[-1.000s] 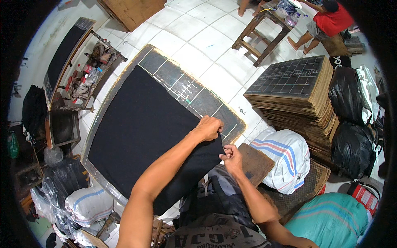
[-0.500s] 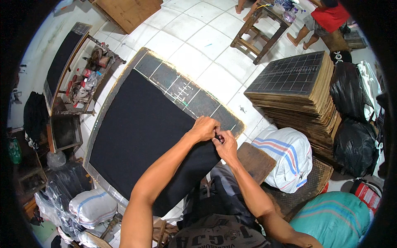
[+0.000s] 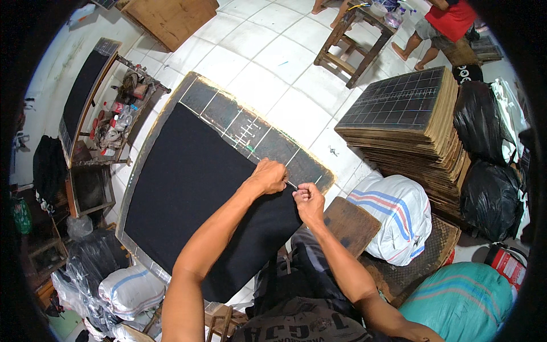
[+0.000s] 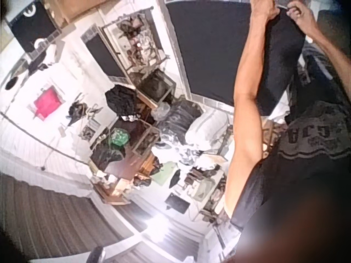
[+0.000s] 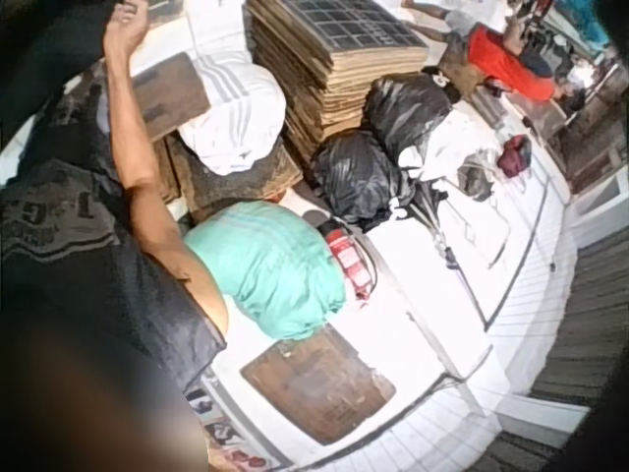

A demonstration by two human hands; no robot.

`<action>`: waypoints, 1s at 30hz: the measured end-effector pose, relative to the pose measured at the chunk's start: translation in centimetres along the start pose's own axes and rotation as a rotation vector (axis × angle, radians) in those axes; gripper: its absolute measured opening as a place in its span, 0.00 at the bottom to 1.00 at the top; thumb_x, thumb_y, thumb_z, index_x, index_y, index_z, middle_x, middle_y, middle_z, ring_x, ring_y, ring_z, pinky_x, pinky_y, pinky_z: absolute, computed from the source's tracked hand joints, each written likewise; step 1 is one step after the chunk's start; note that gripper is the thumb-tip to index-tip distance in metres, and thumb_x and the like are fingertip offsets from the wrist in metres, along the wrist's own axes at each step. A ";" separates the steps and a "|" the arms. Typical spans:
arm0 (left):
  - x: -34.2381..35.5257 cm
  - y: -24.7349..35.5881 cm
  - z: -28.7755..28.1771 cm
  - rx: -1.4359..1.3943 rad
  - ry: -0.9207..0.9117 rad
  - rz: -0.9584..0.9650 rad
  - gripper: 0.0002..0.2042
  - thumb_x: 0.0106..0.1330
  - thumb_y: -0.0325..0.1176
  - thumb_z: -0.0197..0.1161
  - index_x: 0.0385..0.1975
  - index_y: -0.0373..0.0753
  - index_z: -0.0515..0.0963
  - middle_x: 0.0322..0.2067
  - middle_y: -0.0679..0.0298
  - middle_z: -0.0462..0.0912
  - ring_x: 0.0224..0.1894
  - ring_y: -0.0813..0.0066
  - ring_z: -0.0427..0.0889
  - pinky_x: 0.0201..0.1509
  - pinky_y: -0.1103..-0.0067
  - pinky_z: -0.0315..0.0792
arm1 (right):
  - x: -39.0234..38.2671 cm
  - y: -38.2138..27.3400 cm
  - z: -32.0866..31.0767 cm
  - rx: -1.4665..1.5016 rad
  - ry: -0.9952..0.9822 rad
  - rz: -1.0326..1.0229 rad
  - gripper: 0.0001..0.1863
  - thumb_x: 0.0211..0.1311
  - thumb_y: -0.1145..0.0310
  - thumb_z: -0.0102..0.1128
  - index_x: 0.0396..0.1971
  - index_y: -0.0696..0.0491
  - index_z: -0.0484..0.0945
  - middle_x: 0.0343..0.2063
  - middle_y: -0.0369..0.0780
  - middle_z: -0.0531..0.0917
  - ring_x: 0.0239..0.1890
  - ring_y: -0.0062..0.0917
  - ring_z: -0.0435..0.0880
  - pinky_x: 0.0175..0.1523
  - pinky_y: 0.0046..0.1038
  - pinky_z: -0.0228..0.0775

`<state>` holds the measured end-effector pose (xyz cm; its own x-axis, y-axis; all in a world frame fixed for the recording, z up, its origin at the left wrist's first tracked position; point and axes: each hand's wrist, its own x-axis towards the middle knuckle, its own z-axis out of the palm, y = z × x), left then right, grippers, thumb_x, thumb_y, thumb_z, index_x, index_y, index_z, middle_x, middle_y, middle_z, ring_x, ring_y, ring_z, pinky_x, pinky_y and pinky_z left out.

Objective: The person lays a piece of black fabric on a gridded cutting board, smooths it flat, and uses a rotary cutter to trim the edges. They repeat this process with a second piece of fabric, aligning it with the grid before cutting.

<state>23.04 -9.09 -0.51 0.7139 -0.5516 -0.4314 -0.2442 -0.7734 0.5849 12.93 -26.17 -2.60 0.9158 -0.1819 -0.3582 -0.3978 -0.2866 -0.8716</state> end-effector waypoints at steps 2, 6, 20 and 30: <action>0.3 0.2 -0.1 -0.004 0.015 0.004 0.03 0.50 0.30 0.68 0.23 0.40 0.84 0.26 0.50 0.85 0.35 0.49 0.85 0.50 0.62 0.72 | 0.0 -0.1 0.0 -0.062 0.049 -0.008 0.09 0.56 0.79 0.66 0.37 0.59 0.79 0.26 0.39 0.84 0.26 0.19 0.79 0.35 0.23 0.75; 0.7 0.2 -0.1 0.042 0.020 0.015 0.03 0.50 0.30 0.68 0.23 0.39 0.84 0.25 0.49 0.85 0.34 0.49 0.85 0.48 0.62 0.74 | 0.0 -0.1 -0.1 -0.063 0.060 -0.071 0.09 0.55 0.80 0.64 0.38 0.62 0.80 0.25 0.36 0.83 0.25 0.13 0.76 0.33 0.19 0.72; 0.9 -1.0 0.2 0.174 0.105 0.037 0.05 0.51 0.32 0.70 0.23 0.38 0.85 0.29 0.53 0.86 0.36 0.50 0.85 0.43 0.63 0.76 | 0.4 1.2 -0.1 -0.157 0.084 -0.145 0.07 0.56 0.79 0.63 0.36 0.61 0.80 0.25 0.39 0.84 0.23 0.14 0.75 0.31 0.21 0.71; 0.5 -0.9 0.2 0.182 0.089 0.067 0.05 0.53 0.32 0.70 0.25 0.39 0.84 0.32 0.56 0.85 0.41 0.54 0.84 0.50 0.63 0.72 | -5.3 -0.8 1.2 -0.588 -0.362 -0.855 0.24 0.64 0.62 0.62 0.56 0.59 0.74 0.61 0.49 0.74 0.64 0.44 0.71 0.67 0.49 0.60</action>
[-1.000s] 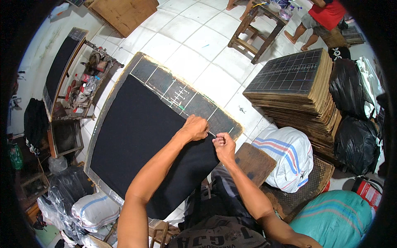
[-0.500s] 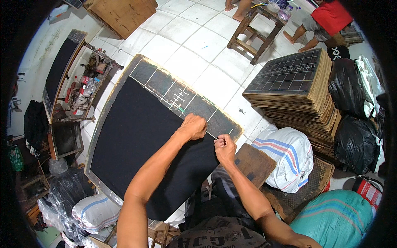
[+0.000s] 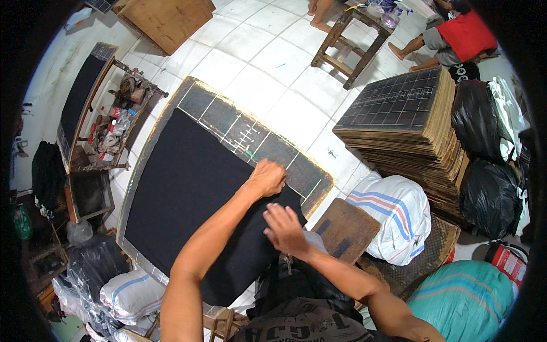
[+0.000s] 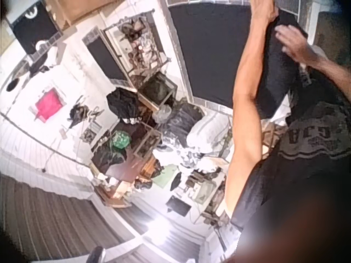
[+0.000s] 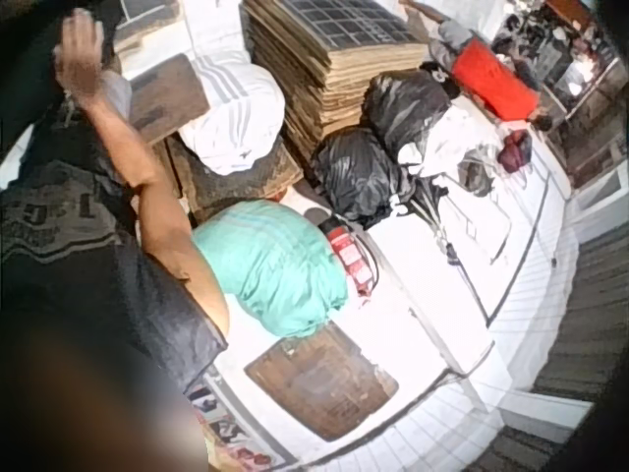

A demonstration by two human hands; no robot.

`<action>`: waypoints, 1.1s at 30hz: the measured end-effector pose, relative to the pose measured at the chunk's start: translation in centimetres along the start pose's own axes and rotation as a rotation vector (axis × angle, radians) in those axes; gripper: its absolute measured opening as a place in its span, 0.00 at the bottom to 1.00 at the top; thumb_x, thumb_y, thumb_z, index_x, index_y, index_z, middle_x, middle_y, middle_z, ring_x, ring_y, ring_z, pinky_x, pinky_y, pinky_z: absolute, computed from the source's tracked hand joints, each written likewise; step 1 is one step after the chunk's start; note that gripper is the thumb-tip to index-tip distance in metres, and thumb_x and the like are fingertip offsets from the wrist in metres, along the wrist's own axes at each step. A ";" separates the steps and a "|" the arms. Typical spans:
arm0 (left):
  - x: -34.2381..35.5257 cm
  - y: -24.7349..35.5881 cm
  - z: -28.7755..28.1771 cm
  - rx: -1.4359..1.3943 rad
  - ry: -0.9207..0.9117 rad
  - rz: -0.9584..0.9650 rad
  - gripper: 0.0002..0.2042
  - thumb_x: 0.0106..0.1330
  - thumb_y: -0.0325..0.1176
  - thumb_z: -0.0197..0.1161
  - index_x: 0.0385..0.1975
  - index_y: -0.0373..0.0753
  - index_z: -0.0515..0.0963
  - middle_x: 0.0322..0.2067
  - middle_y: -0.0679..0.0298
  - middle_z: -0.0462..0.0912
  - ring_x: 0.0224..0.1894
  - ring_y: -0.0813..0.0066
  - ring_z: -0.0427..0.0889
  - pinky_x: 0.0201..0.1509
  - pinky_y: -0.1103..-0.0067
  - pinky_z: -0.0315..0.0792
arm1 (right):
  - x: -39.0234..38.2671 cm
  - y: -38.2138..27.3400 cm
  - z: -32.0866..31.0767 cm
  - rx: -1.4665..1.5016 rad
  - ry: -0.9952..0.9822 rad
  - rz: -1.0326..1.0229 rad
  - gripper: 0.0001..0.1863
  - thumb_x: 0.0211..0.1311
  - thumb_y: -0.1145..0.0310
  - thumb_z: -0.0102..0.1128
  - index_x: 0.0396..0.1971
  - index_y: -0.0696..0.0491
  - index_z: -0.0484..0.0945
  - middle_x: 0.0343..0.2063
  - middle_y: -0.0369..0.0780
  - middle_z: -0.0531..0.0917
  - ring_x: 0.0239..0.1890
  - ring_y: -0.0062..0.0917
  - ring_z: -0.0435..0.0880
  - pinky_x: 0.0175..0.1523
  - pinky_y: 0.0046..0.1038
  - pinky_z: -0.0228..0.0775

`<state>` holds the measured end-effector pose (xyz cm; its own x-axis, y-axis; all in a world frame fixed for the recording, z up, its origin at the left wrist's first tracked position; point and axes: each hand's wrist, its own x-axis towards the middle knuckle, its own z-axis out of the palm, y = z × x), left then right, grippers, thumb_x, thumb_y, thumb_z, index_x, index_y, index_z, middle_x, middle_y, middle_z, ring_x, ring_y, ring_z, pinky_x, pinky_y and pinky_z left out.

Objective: The person lays a piece of black fabric on a gridded cutting board, smooths it flat, and uses a rotary cutter to trim the edges. They repeat this process with a second piece of fabric, aligning it with the grid before cutting.

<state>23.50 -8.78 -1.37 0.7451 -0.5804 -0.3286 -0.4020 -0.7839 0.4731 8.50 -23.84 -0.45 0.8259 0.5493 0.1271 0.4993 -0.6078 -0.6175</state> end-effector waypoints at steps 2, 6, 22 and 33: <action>-0.2 0.2 -0.3 -0.009 0.006 0.020 0.06 0.54 0.34 0.71 0.26 0.39 0.84 0.33 0.56 0.86 0.42 0.54 0.84 0.50 0.63 0.72 | -0.6 -0.2 0.0 -0.077 -0.276 -0.047 0.35 0.68 0.50 0.57 0.67 0.58 0.66 0.72 0.49 0.62 0.75 0.42 0.57 0.73 0.57 0.46; -0.8 -0.2 -1.5 -0.006 -0.010 0.037 0.08 0.54 0.36 0.71 0.28 0.39 0.85 0.33 0.56 0.86 0.42 0.54 0.84 0.51 0.63 0.72 | -1.6 2.4 -1.2 -0.203 -0.295 0.131 0.39 0.68 0.48 0.57 0.71 0.56 0.61 0.75 0.45 0.56 0.78 0.38 0.49 0.76 0.58 0.37; -1.2 -2.7 -2.6 -0.144 0.075 -0.047 0.04 0.51 0.29 0.66 0.21 0.36 0.84 0.24 0.45 0.83 0.33 0.45 0.85 0.40 0.60 0.77 | 0.8 2.5 -0.3 -0.164 -0.379 -0.030 0.39 0.69 0.47 0.55 0.72 0.56 0.59 0.76 0.43 0.55 0.79 0.35 0.49 0.76 0.59 0.39; -1.5 -5.5 -4.1 -0.024 0.032 -0.111 0.06 0.47 0.33 0.70 0.22 0.39 0.85 0.24 0.52 0.85 0.33 0.49 0.85 0.38 0.61 0.77 | 1.0 2.4 -1.4 -0.228 -0.328 0.153 0.42 0.68 0.46 0.55 0.72 0.59 0.58 0.76 0.46 0.54 0.79 0.37 0.48 0.76 0.60 0.37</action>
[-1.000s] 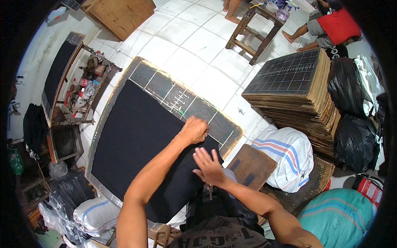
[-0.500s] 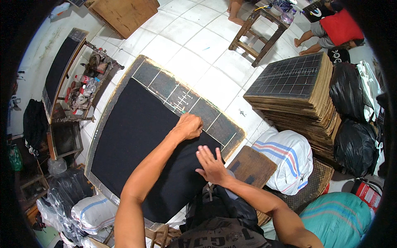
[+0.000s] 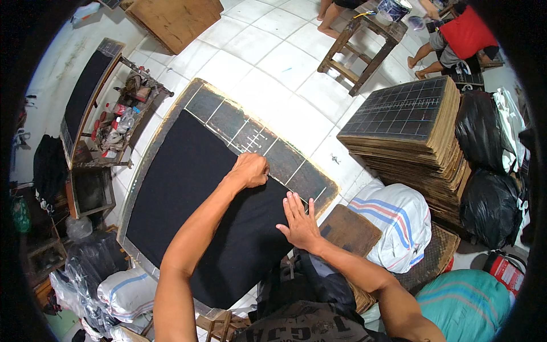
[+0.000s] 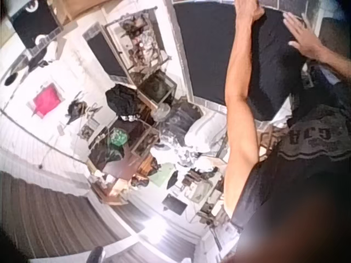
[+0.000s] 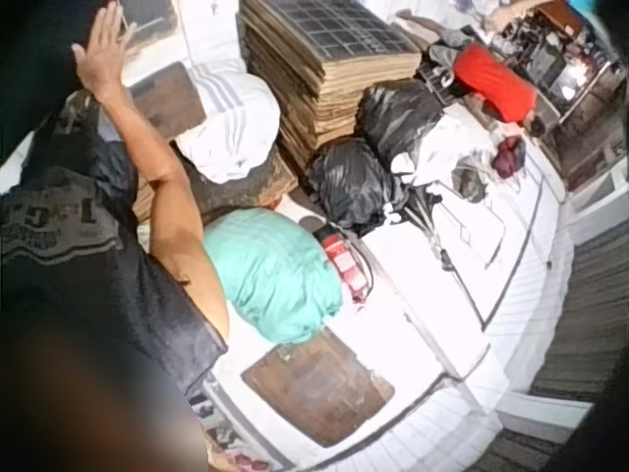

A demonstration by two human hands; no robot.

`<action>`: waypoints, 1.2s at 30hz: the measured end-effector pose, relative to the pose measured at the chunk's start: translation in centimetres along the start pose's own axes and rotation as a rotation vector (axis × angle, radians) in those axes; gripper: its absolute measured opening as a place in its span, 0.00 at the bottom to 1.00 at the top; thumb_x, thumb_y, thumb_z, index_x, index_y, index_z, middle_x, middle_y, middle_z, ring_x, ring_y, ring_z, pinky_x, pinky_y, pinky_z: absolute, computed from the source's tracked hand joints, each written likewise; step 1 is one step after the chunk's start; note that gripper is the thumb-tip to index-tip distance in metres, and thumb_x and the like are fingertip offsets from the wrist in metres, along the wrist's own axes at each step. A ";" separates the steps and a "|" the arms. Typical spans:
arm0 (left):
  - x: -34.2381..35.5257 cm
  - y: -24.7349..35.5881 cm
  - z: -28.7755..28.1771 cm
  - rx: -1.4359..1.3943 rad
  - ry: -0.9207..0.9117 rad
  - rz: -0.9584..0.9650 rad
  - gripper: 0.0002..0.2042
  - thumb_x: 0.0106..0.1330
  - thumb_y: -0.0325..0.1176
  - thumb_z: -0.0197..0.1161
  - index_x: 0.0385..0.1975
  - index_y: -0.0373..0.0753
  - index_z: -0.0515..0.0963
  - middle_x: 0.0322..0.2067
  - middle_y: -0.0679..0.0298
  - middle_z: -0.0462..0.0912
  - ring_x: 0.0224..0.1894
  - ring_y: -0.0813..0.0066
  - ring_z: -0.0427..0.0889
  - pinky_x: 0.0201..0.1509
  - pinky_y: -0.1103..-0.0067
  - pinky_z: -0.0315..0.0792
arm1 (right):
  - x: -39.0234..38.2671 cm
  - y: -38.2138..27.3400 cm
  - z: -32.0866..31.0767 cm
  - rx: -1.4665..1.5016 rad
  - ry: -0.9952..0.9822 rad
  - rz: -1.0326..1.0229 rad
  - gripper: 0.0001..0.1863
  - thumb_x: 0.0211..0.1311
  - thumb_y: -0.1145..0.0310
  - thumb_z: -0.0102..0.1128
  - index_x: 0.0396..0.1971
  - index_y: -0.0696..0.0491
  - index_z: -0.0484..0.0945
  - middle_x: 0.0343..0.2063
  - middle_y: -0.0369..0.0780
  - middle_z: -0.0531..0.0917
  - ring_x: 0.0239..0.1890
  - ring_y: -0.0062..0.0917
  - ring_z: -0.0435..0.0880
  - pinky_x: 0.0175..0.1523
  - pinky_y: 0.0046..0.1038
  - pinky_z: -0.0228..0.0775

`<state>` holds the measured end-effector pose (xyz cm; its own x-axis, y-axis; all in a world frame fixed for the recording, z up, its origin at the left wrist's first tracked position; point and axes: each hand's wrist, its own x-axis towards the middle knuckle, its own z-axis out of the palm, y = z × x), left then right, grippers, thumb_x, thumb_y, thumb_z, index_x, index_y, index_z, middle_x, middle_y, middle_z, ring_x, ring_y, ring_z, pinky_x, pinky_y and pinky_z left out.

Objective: The person lays a piece of black fabric on a gridded cutting board, smooths it flat, and uses a rotary cutter to trim the edges. They repeat this process with a second piece of fabric, aligning it with the grid before cutting.

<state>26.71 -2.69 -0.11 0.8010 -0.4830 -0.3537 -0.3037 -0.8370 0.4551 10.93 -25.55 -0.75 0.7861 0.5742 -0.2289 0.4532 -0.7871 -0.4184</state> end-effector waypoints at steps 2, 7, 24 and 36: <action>0.2 -0.2 0.0 -0.020 -0.015 0.008 0.06 0.47 0.34 0.71 0.22 0.39 0.85 0.24 0.52 0.85 0.33 0.49 0.85 0.38 0.61 0.76 | 0.7 -1.2 0.3 0.033 0.008 -0.073 0.41 0.68 0.47 0.56 0.71 0.60 0.59 0.75 0.48 0.55 0.78 0.38 0.49 0.76 0.60 0.38; 0.5 -0.2 -0.2 -0.056 -0.023 -0.009 0.08 0.48 0.36 0.73 0.22 0.39 0.84 0.24 0.52 0.85 0.33 0.50 0.85 0.38 0.61 0.76 | 3.4 -1.6 0.4 0.055 -0.006 -0.313 0.38 0.68 0.49 0.57 0.70 0.57 0.62 0.75 0.45 0.58 0.78 0.34 0.52 0.76 0.57 0.39; 0.1 -3.5 -2.6 -0.046 -0.026 -0.030 0.07 0.48 0.35 0.74 0.22 0.40 0.85 0.24 0.55 0.85 0.33 0.52 0.86 0.38 0.62 0.77 | 7.9 -2.5 -0.1 0.042 -0.057 -0.413 0.39 0.69 0.47 0.56 0.71 0.56 0.61 0.76 0.42 0.55 0.79 0.32 0.49 0.77 0.54 0.39; 0.0 -5.4 -4.2 -0.063 0.024 -0.074 0.04 0.47 0.31 0.71 0.20 0.39 0.84 0.24 0.52 0.85 0.32 0.51 0.86 0.37 0.62 0.76 | 8.7 -3.1 -0.2 -0.015 -0.050 -0.333 0.42 0.67 0.44 0.56 0.71 0.58 0.61 0.75 0.46 0.56 0.79 0.35 0.49 0.77 0.56 0.39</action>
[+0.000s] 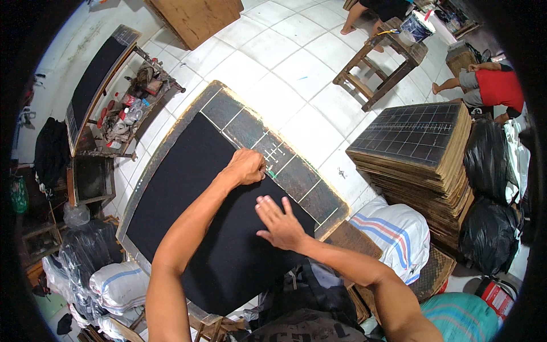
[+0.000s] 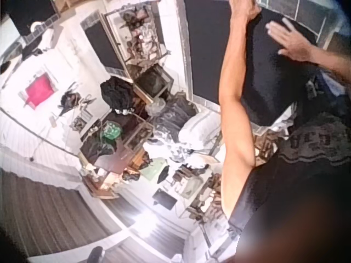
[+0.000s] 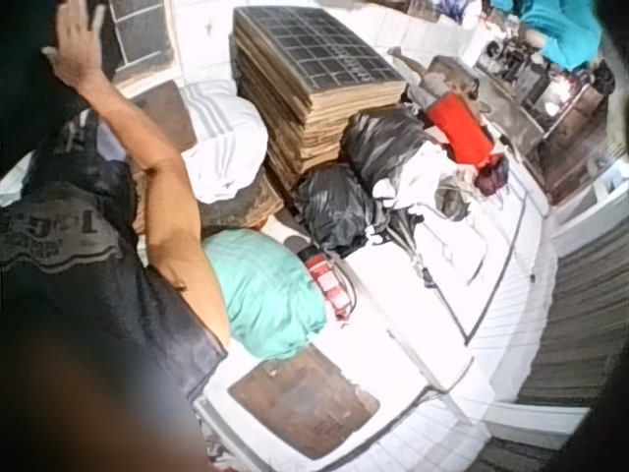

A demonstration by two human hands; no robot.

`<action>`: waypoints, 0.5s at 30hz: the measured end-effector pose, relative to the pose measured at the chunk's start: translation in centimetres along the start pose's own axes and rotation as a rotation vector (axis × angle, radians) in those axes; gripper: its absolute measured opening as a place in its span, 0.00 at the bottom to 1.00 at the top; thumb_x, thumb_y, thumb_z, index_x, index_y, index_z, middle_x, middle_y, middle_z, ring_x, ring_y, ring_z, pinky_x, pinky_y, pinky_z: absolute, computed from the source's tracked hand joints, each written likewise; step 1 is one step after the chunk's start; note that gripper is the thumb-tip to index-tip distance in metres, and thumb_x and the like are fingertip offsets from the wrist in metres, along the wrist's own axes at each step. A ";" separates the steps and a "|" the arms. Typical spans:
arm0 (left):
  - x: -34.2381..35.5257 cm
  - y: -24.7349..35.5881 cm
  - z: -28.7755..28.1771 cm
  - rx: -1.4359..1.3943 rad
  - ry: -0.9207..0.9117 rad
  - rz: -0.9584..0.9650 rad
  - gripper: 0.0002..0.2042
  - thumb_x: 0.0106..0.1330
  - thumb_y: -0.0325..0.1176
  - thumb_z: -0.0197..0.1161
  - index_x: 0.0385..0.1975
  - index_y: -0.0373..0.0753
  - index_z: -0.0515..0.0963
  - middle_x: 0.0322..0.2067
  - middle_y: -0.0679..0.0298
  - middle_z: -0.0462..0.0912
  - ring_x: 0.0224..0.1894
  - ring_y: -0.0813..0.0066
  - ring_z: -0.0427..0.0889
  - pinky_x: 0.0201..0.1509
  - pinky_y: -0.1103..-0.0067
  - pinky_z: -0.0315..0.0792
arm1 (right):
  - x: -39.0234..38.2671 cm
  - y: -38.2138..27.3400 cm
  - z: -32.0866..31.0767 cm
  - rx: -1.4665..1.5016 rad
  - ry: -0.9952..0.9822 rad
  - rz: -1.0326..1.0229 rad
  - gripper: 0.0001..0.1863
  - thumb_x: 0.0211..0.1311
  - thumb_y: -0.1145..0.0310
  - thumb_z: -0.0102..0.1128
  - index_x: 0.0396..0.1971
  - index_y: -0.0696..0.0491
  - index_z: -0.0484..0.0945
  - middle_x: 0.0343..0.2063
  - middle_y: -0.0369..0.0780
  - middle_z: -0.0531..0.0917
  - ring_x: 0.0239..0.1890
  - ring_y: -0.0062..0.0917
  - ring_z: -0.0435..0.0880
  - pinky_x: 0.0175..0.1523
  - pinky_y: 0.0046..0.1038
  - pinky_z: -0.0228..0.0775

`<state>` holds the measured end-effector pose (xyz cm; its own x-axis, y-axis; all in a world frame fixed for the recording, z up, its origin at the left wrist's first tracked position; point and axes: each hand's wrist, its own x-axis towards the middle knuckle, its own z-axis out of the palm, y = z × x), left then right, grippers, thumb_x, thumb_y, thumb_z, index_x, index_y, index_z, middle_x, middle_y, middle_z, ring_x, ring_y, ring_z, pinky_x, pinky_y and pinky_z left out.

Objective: The person lays a piece of black fabric on a gridded cutting board, smooths it flat, and uses a rotary cutter to trim the edges. They repeat this process with a second piece of fabric, aligning it with the grid before cutting.

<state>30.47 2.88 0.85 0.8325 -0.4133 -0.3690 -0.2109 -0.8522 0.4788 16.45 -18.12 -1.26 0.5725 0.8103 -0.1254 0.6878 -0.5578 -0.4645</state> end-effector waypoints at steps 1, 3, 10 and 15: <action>0.0 0.0 0.0 0.008 -0.005 -0.013 0.05 0.47 0.31 0.74 0.19 0.40 0.84 0.24 0.55 0.86 0.31 0.53 0.86 0.37 0.63 0.76 | 0.5 -0.1 0.0 0.068 -0.034 -0.074 0.40 0.67 0.46 0.58 0.69 0.57 0.63 0.75 0.45 0.57 0.78 0.35 0.51 0.76 0.56 0.42; 0.0 -0.2 0.1 0.009 0.021 0.003 0.05 0.47 0.32 0.73 0.19 0.40 0.84 0.24 0.54 0.86 0.32 0.52 0.86 0.37 0.63 0.76 | 1.3 0.4 -0.2 0.028 0.026 -0.118 0.40 0.67 0.45 0.57 0.71 0.55 0.62 0.75 0.42 0.57 0.78 0.33 0.50 0.76 0.56 0.41; 0.0 -2.6 -1.1 0.116 0.033 0.021 0.05 0.45 0.33 0.70 0.20 0.39 0.84 0.25 0.53 0.86 0.33 0.51 0.85 0.41 0.63 0.78 | 1.9 3.8 -2.0 -0.096 -0.021 0.062 0.41 0.70 0.44 0.51 0.73 0.55 0.57 0.77 0.43 0.52 0.80 0.34 0.45 0.77 0.57 0.39; 0.4 -3.3 -1.9 0.057 0.006 0.003 0.05 0.45 0.32 0.70 0.21 0.39 0.85 0.25 0.53 0.86 0.33 0.52 0.86 0.40 0.63 0.77 | 4.0 -0.2 -0.6 0.018 0.005 -0.183 0.41 0.64 0.45 0.60 0.69 0.57 0.63 0.74 0.44 0.59 0.77 0.35 0.55 0.74 0.58 0.46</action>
<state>32.50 6.08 0.65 0.8349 -0.4138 -0.3628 -0.2419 -0.8681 0.4335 18.86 -14.90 -1.15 0.4412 0.8968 -0.0330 0.7724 -0.3982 -0.4948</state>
